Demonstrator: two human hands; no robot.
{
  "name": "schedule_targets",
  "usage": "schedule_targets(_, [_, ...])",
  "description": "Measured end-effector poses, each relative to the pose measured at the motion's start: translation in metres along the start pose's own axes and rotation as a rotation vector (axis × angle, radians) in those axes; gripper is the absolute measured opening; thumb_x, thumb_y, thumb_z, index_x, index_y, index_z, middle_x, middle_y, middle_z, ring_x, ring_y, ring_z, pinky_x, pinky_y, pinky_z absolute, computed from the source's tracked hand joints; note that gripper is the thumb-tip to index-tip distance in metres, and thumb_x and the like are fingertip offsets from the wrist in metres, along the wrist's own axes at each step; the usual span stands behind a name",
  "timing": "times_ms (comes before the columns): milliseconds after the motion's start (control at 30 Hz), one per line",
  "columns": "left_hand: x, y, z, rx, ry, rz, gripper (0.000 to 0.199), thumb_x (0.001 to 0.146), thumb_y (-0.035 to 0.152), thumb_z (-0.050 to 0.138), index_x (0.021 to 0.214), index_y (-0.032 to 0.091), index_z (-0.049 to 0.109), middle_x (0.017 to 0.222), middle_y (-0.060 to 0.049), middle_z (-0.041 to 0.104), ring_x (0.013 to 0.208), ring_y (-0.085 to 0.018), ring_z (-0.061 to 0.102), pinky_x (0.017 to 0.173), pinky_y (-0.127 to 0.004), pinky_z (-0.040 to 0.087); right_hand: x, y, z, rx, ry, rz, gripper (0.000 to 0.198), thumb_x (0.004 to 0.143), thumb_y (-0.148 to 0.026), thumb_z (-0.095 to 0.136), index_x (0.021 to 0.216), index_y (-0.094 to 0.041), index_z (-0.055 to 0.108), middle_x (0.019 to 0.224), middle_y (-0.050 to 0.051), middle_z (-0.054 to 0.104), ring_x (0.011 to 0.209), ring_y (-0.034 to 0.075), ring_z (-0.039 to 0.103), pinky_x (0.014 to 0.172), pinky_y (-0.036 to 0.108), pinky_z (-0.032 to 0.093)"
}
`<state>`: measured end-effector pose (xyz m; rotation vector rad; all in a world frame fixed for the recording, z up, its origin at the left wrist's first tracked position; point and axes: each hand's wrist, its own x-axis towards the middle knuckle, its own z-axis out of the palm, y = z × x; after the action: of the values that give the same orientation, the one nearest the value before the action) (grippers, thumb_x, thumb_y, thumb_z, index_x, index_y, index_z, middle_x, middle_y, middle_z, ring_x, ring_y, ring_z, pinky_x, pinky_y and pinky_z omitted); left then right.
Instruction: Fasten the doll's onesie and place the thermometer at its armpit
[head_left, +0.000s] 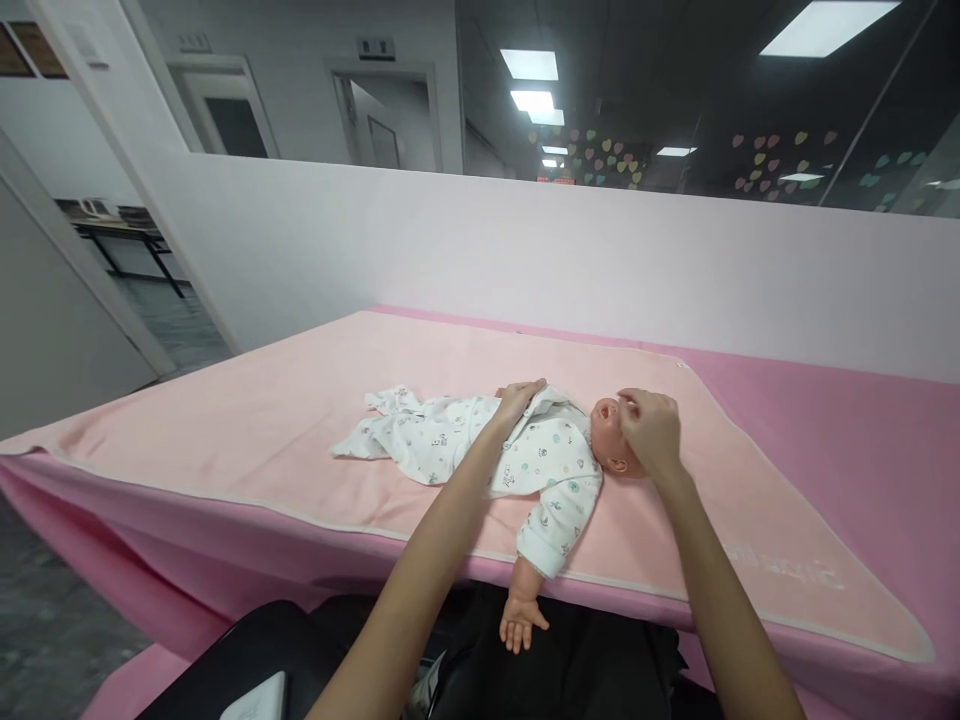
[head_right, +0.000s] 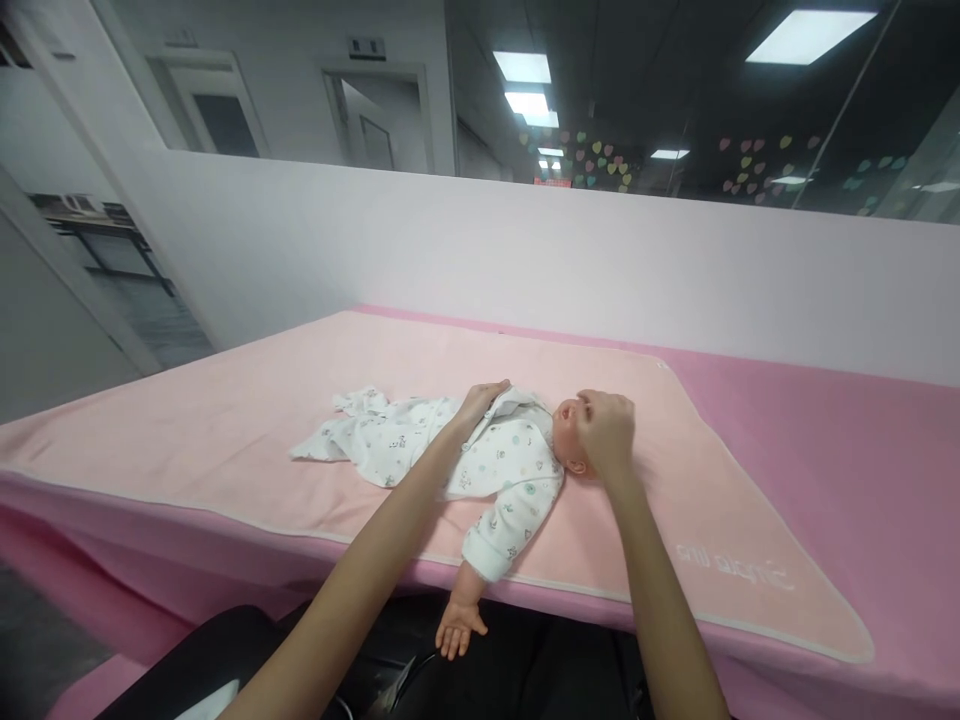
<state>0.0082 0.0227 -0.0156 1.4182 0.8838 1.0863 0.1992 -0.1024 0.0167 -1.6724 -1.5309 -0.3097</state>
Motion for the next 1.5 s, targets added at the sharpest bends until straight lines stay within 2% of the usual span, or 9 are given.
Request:
schedule_targets(100, [-0.002, 0.001, 0.003, -0.012, 0.011, 0.009, 0.042, 0.064, 0.053, 0.061, 0.067, 0.011, 0.065, 0.054, -0.002, 0.059, 0.058, -0.015, 0.054, 0.059, -0.027, 0.039, 0.004, -0.041, 0.011, -0.233, -0.219, -0.224, 0.022, 0.081, -0.018, 0.042, 0.078, -0.019, 0.063, 0.080, 0.008, 0.067, 0.082, 0.020, 0.056, 0.091, 0.038, 0.028])
schedule_targets(200, [-0.005, 0.002, 0.005, -0.009, 0.023, 0.038, 0.041, 0.064, 0.053, 0.061, 0.062, 0.012, 0.062, 0.052, 0.000, 0.055, 0.056, -0.013, 0.050, 0.056, -0.025, 0.037, 0.014, -0.061, 0.033, -0.385, -0.372, -0.247, 0.016, 0.080, -0.017, 0.047, 0.075, -0.015, 0.062, 0.073, 0.008, 0.065, 0.076, 0.019, 0.057, 0.083, 0.037, 0.032])
schedule_targets(400, [-0.005, 0.003, 0.006, 0.032, 0.017, 0.076, 0.041, 0.064, 0.053, 0.060, 0.053, 0.014, 0.055, 0.048, 0.002, 0.046, 0.051, -0.010, 0.042, 0.053, -0.024, 0.032, 0.025, -0.068, 0.049, -0.418, -0.373, -0.222, 0.024, 0.080, -0.006, 0.043, 0.064, -0.012, 0.060, 0.064, 0.008, 0.062, 0.073, 0.019, 0.058, 0.082, 0.038, 0.032])
schedule_targets(567, [-0.006, 0.004, 0.007, 0.061, 0.012, 0.104, 0.038, 0.067, 0.050, 0.058, 0.055, 0.014, 0.056, 0.050, 0.001, 0.046, 0.052, -0.011, 0.042, 0.052, -0.025, 0.032, 0.015, -0.072, -0.013, -0.275, -0.153, -0.167, 0.024, 0.083, -0.020, 0.044, 0.067, -0.017, 0.061, 0.074, 0.009, 0.065, 0.079, 0.021, 0.056, 0.091, 0.045, 0.029])
schedule_targets(733, [-0.008, 0.007, 0.009, 0.113, 0.019, 0.182, 0.035, 0.068, 0.046, 0.058, 0.051, 0.015, 0.054, 0.049, 0.001, 0.044, 0.054, -0.012, 0.044, 0.054, -0.026, 0.036, -0.004, -0.085, -0.094, 0.220, 0.077, -0.113, 0.023, 0.081, -0.037, 0.049, 0.072, -0.024, 0.065, 0.083, 0.003, 0.067, 0.081, 0.021, 0.058, 0.083, 0.039, 0.041])
schedule_targets(833, [-0.008, 0.009, 0.009, 0.130, 0.037, 0.173, 0.031, 0.068, 0.044, 0.058, 0.057, 0.015, 0.058, 0.052, 0.000, 0.050, 0.059, -0.014, 0.049, 0.059, -0.028, 0.041, -0.019, -0.090, -0.114, 0.355, 0.186, -0.101, 0.023, 0.079, -0.042, 0.051, 0.072, -0.026, 0.067, 0.082, 0.001, 0.067, 0.081, 0.020, 0.060, 0.089, 0.042, 0.041])
schedule_targets(1033, [-0.007, 0.005, 0.009, 0.114, 0.039, 0.188, 0.027, 0.066, 0.038, 0.060, 0.081, 0.016, 0.065, 0.084, -0.005, 0.065, 0.082, -0.018, 0.056, 0.077, -0.030, 0.042, -0.079, -0.049, -0.088, 0.430, 0.293, 0.141, 0.023, 0.074, -0.044, 0.058, 0.078, -0.025, 0.069, 0.083, 0.002, 0.069, 0.086, 0.021, 0.062, 0.096, 0.047, 0.039])
schedule_targets(1233, [-0.003, 0.003, 0.010, 0.144, -0.040, 0.175, 0.027, 0.066, 0.039, 0.057, 0.076, 0.015, 0.064, 0.082, -0.004, 0.066, 0.084, -0.018, 0.057, 0.078, -0.028, 0.041, -0.160, 0.013, -0.058, 0.327, 0.215, 0.520, 0.020, 0.068, -0.051, 0.056, 0.072, -0.036, 0.068, 0.085, 0.001, 0.069, 0.093, 0.030, 0.061, 0.092, 0.051, 0.042])
schedule_targets(1500, [-0.012, 0.017, 0.011, 0.081, -0.134, 0.200, 0.024, 0.065, 0.033, 0.051, 0.072, 0.015, 0.065, 0.084, -0.004, 0.067, 0.089, -0.019, 0.056, 0.085, -0.029, 0.039, -0.175, 0.034, -0.051, -0.206, 0.056, 0.389, 0.029, 0.075, -0.046, 0.036, 0.069, -0.035, 0.062, 0.079, 0.007, 0.067, 0.082, 0.035, 0.061, 0.075, 0.053, 0.044])
